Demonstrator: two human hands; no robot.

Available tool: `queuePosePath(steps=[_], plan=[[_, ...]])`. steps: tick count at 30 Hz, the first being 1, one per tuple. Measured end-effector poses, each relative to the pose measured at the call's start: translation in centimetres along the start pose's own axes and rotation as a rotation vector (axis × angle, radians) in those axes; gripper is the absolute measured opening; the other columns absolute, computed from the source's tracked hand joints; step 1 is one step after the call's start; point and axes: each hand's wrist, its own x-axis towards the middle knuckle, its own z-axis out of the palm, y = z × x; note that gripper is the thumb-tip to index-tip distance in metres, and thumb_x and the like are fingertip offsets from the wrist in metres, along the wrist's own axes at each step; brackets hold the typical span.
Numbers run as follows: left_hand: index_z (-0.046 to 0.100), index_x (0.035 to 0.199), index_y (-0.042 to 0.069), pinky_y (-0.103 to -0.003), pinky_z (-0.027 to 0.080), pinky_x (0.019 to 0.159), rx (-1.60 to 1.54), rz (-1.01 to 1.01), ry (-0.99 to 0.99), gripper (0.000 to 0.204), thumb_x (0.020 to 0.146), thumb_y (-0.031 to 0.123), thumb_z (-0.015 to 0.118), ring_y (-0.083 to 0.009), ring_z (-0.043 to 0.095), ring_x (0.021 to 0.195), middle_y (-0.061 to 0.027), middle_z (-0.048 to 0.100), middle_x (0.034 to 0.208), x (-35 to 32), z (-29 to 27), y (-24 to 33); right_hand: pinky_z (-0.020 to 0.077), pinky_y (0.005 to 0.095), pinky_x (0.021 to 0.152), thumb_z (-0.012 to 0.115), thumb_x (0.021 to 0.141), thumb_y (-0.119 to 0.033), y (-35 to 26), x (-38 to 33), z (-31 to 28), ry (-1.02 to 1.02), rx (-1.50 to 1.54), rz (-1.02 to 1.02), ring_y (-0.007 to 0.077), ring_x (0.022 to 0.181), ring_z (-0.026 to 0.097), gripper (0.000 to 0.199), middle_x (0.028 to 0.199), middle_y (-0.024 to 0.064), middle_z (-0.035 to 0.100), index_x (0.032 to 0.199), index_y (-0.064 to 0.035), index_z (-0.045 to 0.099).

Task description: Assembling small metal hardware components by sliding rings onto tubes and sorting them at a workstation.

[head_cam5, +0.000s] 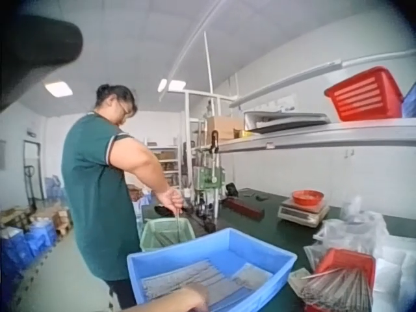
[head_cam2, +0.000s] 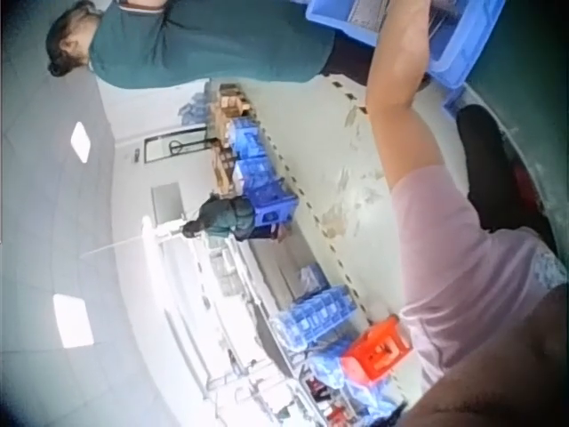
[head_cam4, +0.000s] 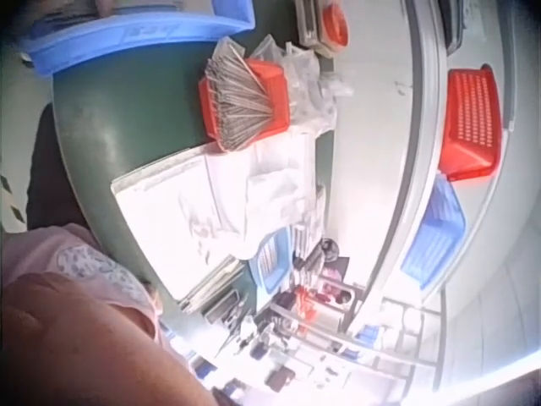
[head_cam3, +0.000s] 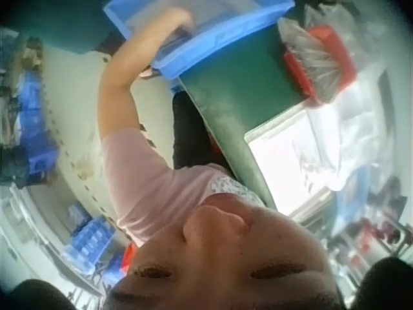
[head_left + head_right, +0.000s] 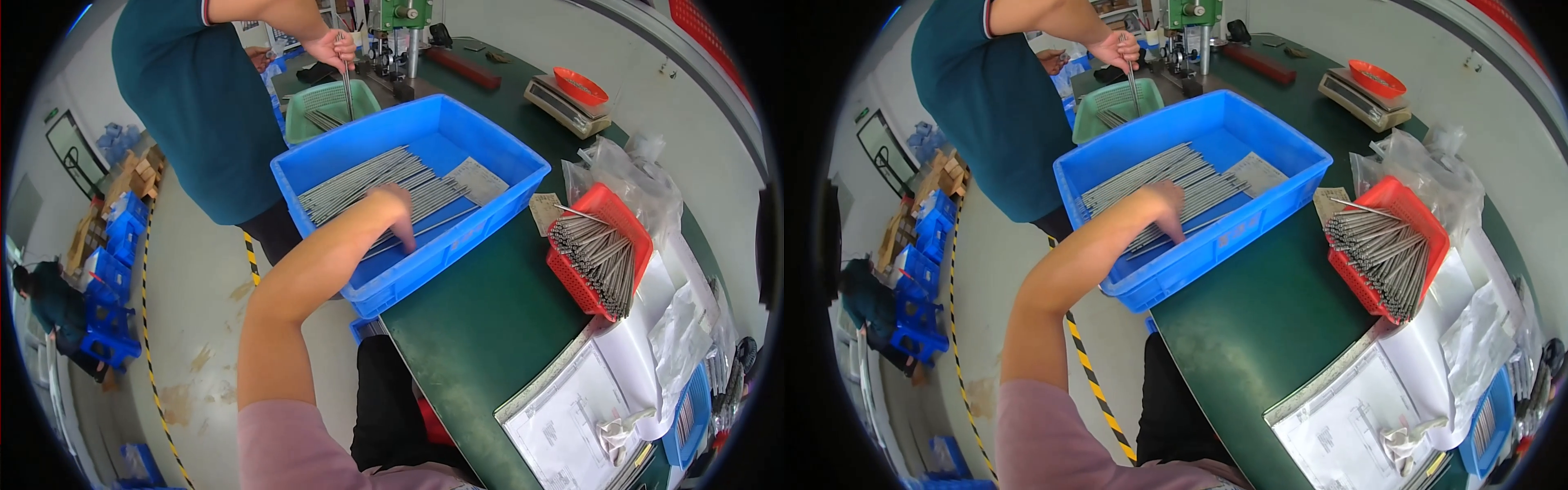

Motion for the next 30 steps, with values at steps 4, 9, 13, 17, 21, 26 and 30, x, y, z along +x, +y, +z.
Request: queuePosePath(steps=[4, 9, 13, 17, 21, 26, 30], plan=[[0.062, 0.107, 0.004, -0.034, 0.047, 0.084, -0.044, -0.042, 0.037, 0.072, 0.051, 0.047, 0.079, -0.0220, 0.058, 0.102, -0.0105, 0.060, 0.113, -0.8, 0.1, 0.6, 0.0454, 0.0363, 0.060, 0.059, 0.080, -0.012, -1.5, 0.0, 0.6, -0.034, 0.022, -0.038, 0.0285, 0.066, 0.056, 0.019, 0.075, 0.0199, 0.054, 0.088, 0.0044, 0.056], [0.065, 0.102, 0.004, -0.033, 0.048, 0.083, -0.048, 0.059, -0.013, 0.061, 0.058, 0.045, 0.075, -0.0241, 0.059, 0.101, -0.0123, 0.060, 0.111, -0.4, -0.8, -0.8, 0.0447, 0.0364, 0.058, 0.060, 0.079, -0.011, -2.8, 0.2, 0.3, -0.074, 0.023, -0.092, 0.0284, 0.064, 0.055, 0.017, 0.073, 0.0191, 0.054, 0.086, 0.0036, 0.056], [0.066, 0.100, 0.007, -0.033, 0.048, 0.080, -0.043, 0.021, -0.037, 0.053, 0.058, 0.038, 0.073, -0.0230, 0.060, 0.098, -0.0114, 0.062, 0.107, 0.2, -0.4, -0.5, 0.0442, 0.0365, 0.056, 0.060, 0.079, -0.011, -4.1, -0.2, -0.8, -0.107, -0.002, -0.119, 0.0284, 0.062, 0.055, 0.016, 0.071, 0.0184, 0.053, 0.084, 0.0030, 0.056], [0.067, 0.094, 0.008, -0.031, 0.049, 0.075, -0.077, -0.102, 0.005, 0.040, 0.058, 0.028, 0.068, -0.0205, 0.062, 0.093, -0.0081, 0.065, 0.098, -0.3, -0.5, -0.2, 0.0437, 0.0366, 0.055, 0.061, 0.078, -0.011, -5.2, -0.3, -1.0, -0.124, -0.021, -0.144, 0.0284, 0.060, 0.054, 0.014, 0.069, 0.0178, 0.053, 0.082, 0.0024, 0.057], [0.067, 0.090, 0.009, -0.030, 0.050, 0.072, -0.067, -0.139, 0.068, 0.036, 0.058, 0.025, 0.066, -0.0199, 0.063, 0.089, -0.0069, 0.065, 0.094, -0.4, -0.5, 0.1, 0.0432, 0.0367, 0.054, 0.061, 0.077, -0.010, -6.2, -0.3, -1.3, -0.148, -0.033, -0.170, 0.0283, 0.058, 0.054, 0.013, 0.066, 0.0171, 0.052, 0.080, 0.0018, 0.057], [0.067, 0.086, 0.005, -0.033, 0.050, 0.074, -0.147, -0.125, 0.150, 0.038, 0.057, 0.029, 0.069, -0.0253, 0.063, 0.086, -0.0133, 0.065, 0.090, -0.1, 0.0, -0.2, 0.0426, 0.0368, 0.052, 0.062, 0.076, -0.009, -7.7, -0.4, -1.6, -0.170, -0.040, -0.187, 0.0283, 0.056, 0.053, 0.011, 0.064, 0.0163, 0.052, 0.078, 0.0010, 0.058], [0.068, 0.086, 0.004, -0.034, 0.050, 0.075, -0.096, -0.097, 0.168, 0.038, 0.057, 0.028, 0.069, -0.0266, 0.063, 0.086, -0.0144, 0.065, 0.090, 0.0, 0.5, -0.2, 0.0421, 0.0369, 0.050, 0.062, 0.076, -0.009, -8.9, -1.0, -1.7, -0.173, -0.044, -0.185, 0.0283, 0.054, 0.052, 0.010, 0.062, 0.0156, 0.051, 0.076, 0.0004, 0.058]])
